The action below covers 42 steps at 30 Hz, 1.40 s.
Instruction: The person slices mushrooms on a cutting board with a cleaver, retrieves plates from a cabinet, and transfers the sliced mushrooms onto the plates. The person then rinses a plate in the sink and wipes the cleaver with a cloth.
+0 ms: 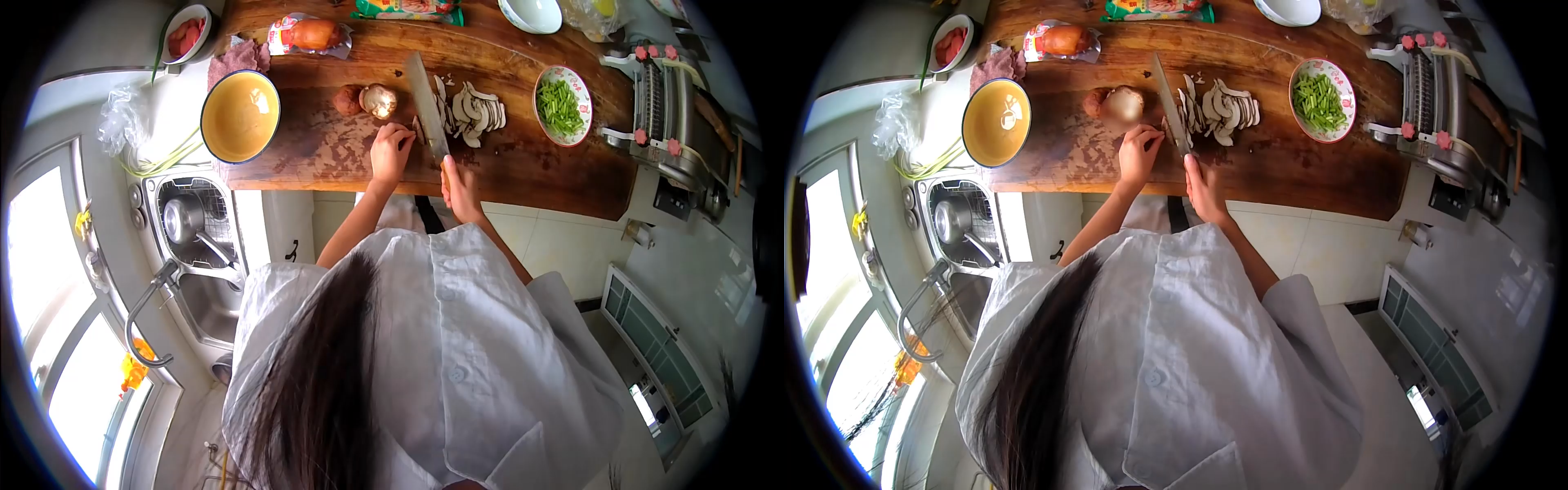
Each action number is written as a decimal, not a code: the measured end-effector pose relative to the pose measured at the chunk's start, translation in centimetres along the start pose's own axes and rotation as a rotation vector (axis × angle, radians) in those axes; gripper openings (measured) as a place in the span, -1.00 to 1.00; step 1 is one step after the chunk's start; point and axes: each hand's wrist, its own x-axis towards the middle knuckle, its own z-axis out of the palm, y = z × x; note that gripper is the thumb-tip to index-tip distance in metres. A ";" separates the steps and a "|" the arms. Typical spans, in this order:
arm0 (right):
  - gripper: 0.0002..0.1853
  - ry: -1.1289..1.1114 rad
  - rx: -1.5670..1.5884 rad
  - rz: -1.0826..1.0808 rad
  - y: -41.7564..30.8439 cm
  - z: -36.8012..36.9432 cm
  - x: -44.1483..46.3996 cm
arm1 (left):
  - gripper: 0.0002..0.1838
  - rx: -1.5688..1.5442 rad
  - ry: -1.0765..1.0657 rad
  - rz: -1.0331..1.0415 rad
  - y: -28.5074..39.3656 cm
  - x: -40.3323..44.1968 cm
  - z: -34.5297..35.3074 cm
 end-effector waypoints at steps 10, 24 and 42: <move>-0.49 0.068 -0.173 -0.017 2.2 0.2 0.4 | -0.93 0.022 -0.001 -0.057 0.2 0.0 0.1; -0.50 0.128 0.139 0.029 2.6 0.4 2.6 | -0.92 0.008 -0.068 -0.026 0.0 0.5 -0.1; -0.49 0.065 -0.092 0.024 2.0 0.5 0.1 | -0.93 -0.041 -0.035 -0.073 -0.4 0.4 -0.4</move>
